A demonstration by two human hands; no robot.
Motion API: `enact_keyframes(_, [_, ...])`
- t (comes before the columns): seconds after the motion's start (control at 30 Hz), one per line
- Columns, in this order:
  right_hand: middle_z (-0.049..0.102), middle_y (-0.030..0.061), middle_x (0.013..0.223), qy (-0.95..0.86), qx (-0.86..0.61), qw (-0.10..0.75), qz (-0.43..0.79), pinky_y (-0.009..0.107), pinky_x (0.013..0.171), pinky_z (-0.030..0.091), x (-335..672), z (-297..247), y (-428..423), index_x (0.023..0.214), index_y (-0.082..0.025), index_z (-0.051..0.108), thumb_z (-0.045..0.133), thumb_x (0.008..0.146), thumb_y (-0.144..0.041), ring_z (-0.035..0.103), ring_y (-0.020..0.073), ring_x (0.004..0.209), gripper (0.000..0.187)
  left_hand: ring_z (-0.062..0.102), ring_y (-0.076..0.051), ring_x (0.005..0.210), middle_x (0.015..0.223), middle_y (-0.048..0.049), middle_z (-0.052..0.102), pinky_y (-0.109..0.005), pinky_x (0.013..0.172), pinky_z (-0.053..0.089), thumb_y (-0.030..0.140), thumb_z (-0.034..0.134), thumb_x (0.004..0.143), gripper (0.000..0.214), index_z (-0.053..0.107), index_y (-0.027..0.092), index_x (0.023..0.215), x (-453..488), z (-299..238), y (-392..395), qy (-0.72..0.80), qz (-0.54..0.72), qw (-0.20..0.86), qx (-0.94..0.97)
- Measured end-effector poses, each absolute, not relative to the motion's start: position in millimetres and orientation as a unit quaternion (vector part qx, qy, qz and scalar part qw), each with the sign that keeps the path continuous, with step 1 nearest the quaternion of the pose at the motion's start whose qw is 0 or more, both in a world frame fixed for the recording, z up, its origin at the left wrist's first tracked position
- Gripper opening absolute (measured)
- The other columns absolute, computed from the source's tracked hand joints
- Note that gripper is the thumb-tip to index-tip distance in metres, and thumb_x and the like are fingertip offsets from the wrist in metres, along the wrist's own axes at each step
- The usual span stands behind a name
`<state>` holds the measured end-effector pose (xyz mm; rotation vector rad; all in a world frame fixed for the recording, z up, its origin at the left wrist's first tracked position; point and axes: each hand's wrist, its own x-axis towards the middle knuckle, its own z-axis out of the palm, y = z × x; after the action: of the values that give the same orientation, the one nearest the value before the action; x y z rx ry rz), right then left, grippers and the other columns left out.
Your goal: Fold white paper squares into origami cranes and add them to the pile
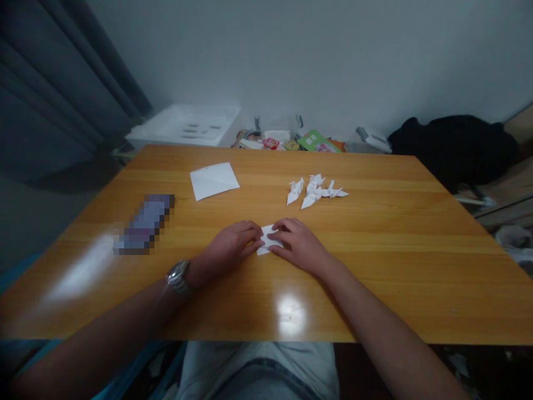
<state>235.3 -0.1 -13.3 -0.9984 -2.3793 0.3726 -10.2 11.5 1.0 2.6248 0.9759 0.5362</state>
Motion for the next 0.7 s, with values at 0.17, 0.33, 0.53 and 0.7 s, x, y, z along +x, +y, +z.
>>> enact_keyframes(0.17, [0.066, 0.0121, 0.118, -0.878, -0.373, 0.262, 0.145, 0.048, 0.095, 0.053, 235.8, -14.9, 0.9, 0.115, -0.025, 0.075, 0.068, 0.095, -0.034, 0.062, 0.0272, 0.111, 0.023, 0.063, -0.022, 0.099, 0.109, -0.0076, 0.067, -0.035, 0.088, 0.049, 0.040, 0.062, 0.099, 0.022, 0.067, 0.018, 0.099, -13.4, 3.4, 11.1, 0.322, 0.193, 0.157, 0.913])
enact_keyframes(0.33, [0.066, 0.0120, 0.116, -0.873, -0.378, 0.270, 0.152, 0.047, 0.094, 0.053, 233.9, -10.3, -0.5, 0.111, -0.024, 0.076, 0.067, 0.096, -0.033, 0.063, 0.0266, 0.109, 0.020, 0.063, -0.022, 0.099, 0.110, -0.0079, 0.068, -0.037, 0.091, 0.049, 0.028, 0.060, 0.099, 0.014, 0.067, 0.017, 0.095, -9.5, -0.4, 14.0, 0.334, 0.201, 0.152, 0.908])
enact_keyframes(0.53, [0.067, 0.0116, 0.114, -0.868, -0.384, 0.273, 0.156, 0.047, 0.093, 0.053, 231.3, -10.5, -0.6, 0.114, -0.024, 0.075, 0.062, 0.098, -0.029, 0.063, 0.0262, 0.107, 0.021, 0.063, -0.023, 0.099, 0.107, -0.0086, 0.068, -0.038, 0.092, 0.050, 0.027, 0.058, 0.099, 0.014, 0.067, 0.016, 0.095, -4.2, -2.8, 13.1, 0.364, 0.205, 0.156, 0.895])
enact_keyframes(0.7, [0.068, 0.0100, 0.112, -0.862, -0.394, 0.279, 0.155, 0.045, 0.092, 0.053, 229.0, -14.8, 1.0, 0.110, -0.024, 0.074, 0.060, 0.099, -0.028, 0.063, 0.0254, 0.106, 0.018, 0.062, -0.023, 0.097, 0.105, -0.0085, 0.067, -0.037, 0.090, 0.051, 0.027, 0.055, 0.101, 0.016, 0.065, 0.016, 0.098, 0.0, -2.7, 11.3, 0.388, 0.211, 0.156, 0.884])
